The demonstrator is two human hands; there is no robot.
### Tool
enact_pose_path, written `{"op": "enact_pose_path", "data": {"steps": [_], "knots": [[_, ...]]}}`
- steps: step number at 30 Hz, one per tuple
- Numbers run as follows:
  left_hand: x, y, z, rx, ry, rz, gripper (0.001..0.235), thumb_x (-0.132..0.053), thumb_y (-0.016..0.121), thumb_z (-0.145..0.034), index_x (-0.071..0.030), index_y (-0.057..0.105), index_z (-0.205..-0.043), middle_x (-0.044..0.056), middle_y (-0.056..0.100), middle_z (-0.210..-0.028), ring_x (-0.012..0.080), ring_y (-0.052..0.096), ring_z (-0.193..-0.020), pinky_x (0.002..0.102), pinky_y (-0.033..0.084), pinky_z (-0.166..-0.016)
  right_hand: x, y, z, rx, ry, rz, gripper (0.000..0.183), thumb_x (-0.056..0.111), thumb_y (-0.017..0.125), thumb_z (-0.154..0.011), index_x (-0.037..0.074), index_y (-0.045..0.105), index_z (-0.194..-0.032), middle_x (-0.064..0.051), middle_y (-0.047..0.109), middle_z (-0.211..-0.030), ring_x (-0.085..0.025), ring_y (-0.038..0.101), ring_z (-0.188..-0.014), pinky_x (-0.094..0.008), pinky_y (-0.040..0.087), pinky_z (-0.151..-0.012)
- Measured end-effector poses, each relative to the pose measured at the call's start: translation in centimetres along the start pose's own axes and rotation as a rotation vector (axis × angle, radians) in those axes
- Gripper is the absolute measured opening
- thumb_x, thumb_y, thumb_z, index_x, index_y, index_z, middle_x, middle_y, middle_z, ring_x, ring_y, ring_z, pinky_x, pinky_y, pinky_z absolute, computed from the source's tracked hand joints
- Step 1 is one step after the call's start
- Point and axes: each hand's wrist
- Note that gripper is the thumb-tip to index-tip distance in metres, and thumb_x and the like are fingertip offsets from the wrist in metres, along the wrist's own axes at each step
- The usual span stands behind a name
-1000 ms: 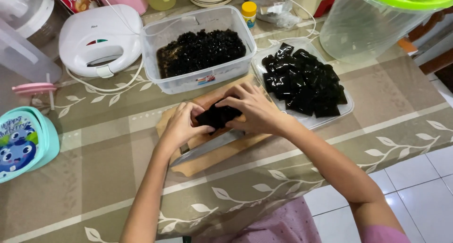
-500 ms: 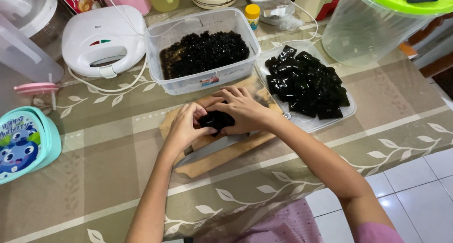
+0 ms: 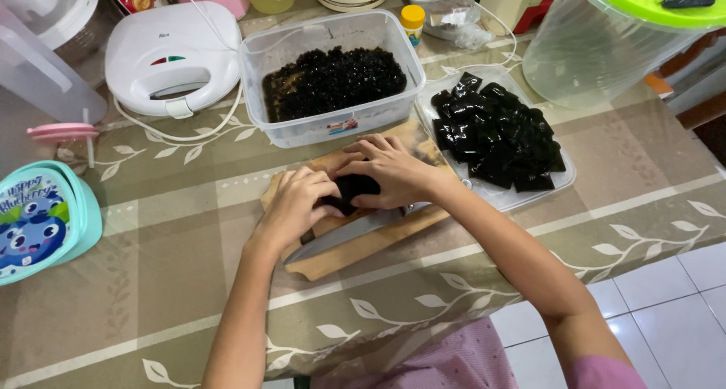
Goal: The person slices a dark jelly-like food on a wooden cutting board using a knife, then separates the cut pieces by hand and places them into a clear plastic container. The person repeats the slicing and separating process for additional pieces.
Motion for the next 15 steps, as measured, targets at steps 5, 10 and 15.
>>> {"op": "enact_pose_path", "data": {"steps": [5,10,15], "knots": [[-0.1,-1.1,0.4,0.009,0.018,-0.049,0.017,-0.028,0.082,-0.080,-0.023,0.071,-0.092,-0.008,0.067,-0.093,0.0143,0.058,-0.104,0.034,0.041,-0.102,-2.6,3.1,-1.8,-0.058,0.032,0.131,0.044,0.060,0.059,-0.090,0.025,0.064,-0.117,-0.005,0.049,-0.134,-0.027,0.035,-0.138,-0.044,0.034,-0.103],[1.1,-1.5,0.6,0.021,0.017,0.015,0.022,-0.037,0.078,-0.083,-0.021,0.071,-0.098,-0.004,0.069,-0.097,0.0184,0.059,-0.105,0.037,0.042,-0.100,-3.5,4.3,-3.8,-0.084,0.020,0.230,0.058,0.073,0.064,-0.075,0.024,0.065,-0.106,-0.002,0.050,-0.132,-0.024,0.037,-0.132,-0.042,0.034,-0.098],[1.2,-2.9,1.1,-0.106,-0.044,0.349,0.019,-0.026,0.081,-0.083,-0.017,0.074,-0.099,0.001,0.070,-0.095,0.0232,0.064,-0.096,0.039,0.050,-0.093,-2.5,3.3,-4.6,0.065,0.045,0.085,0.043,0.061,0.073,-0.076,0.025,0.072,-0.099,-0.003,0.050,-0.131,-0.027,0.036,-0.133,-0.044,0.031,-0.102]]}}
Point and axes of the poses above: each hand's wrist, its own z-axis away from the middle knuckle, its own y-axis out of the palm, x = y × z
